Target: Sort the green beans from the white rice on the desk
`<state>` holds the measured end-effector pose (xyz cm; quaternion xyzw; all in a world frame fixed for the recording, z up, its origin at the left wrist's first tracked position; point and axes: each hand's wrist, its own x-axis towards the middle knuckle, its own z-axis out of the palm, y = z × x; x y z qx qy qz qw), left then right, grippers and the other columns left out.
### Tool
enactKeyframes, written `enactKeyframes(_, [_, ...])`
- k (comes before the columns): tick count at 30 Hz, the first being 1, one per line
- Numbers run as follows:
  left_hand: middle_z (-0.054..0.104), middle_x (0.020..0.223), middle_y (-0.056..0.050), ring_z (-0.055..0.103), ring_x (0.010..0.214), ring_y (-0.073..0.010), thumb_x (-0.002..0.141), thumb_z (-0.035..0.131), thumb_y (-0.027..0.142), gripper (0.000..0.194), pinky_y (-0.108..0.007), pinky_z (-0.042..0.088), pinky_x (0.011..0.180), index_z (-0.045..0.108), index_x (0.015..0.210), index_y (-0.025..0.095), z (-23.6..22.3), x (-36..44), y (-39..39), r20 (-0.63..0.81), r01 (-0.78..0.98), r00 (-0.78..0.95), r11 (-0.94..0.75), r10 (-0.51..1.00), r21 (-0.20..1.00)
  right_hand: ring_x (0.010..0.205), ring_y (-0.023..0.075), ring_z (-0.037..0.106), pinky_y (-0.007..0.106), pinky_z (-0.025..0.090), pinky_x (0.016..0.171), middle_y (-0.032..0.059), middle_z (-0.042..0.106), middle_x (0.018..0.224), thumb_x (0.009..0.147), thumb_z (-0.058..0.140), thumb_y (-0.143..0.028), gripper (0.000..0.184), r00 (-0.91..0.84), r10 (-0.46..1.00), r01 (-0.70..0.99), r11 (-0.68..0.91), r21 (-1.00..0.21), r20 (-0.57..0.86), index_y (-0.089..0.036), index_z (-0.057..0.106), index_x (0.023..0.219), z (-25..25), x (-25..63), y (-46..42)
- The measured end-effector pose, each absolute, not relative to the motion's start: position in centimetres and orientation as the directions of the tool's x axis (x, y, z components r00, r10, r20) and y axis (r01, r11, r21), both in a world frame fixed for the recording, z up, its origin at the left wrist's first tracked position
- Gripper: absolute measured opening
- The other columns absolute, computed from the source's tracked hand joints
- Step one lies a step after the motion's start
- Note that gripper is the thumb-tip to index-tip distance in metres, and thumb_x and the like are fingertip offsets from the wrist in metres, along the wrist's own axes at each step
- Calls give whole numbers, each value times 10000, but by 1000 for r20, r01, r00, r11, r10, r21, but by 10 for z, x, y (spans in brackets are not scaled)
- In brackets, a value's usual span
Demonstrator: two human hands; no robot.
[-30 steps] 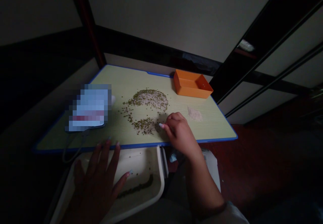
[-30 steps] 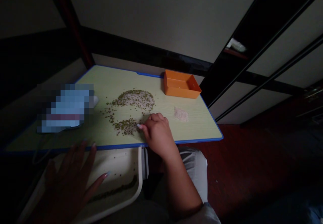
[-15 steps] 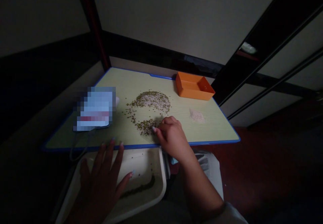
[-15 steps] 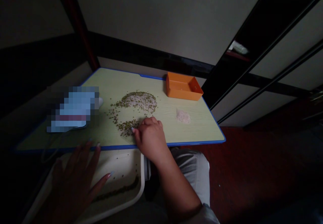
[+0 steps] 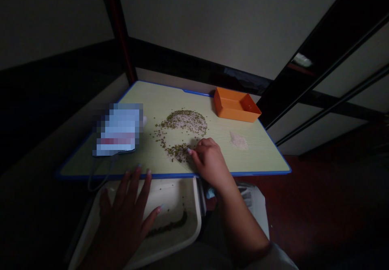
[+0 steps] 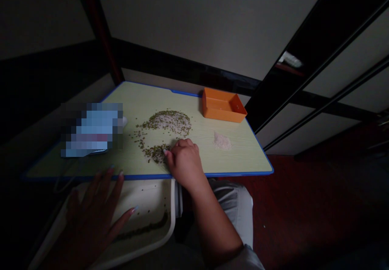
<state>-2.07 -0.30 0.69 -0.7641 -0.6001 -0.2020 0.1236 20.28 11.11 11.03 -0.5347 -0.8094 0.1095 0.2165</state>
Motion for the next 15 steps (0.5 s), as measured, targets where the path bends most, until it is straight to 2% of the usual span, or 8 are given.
enactKeyframes(10, [201, 1695, -228, 146, 1598, -390, 922, 520, 370, 855, -773, 174, 1224, 25, 1605, 226, 9, -19, -4, 432, 973, 175, -222, 885, 59, 888, 200, 538, 351, 427, 842, 57, 623, 857, 984, 605, -225, 307, -408, 885, 738, 463, -491, 222, -190, 621, 680, 113, 205, 109])
enactKeyframes(15, [234, 1686, -235, 156, 1597, -387, 920, 531, 379, 857, -759, 164, 1231, 41, 1605, 213, 8, -19, -4, 447, 971, 187, -235, 875, 53, 901, 203, 543, 354, 420, 842, 60, 626, 874, 983, 597, -230, 296, -407, 886, 736, 463, -495, 223, -192, 617, 690, 114, 207, 110])
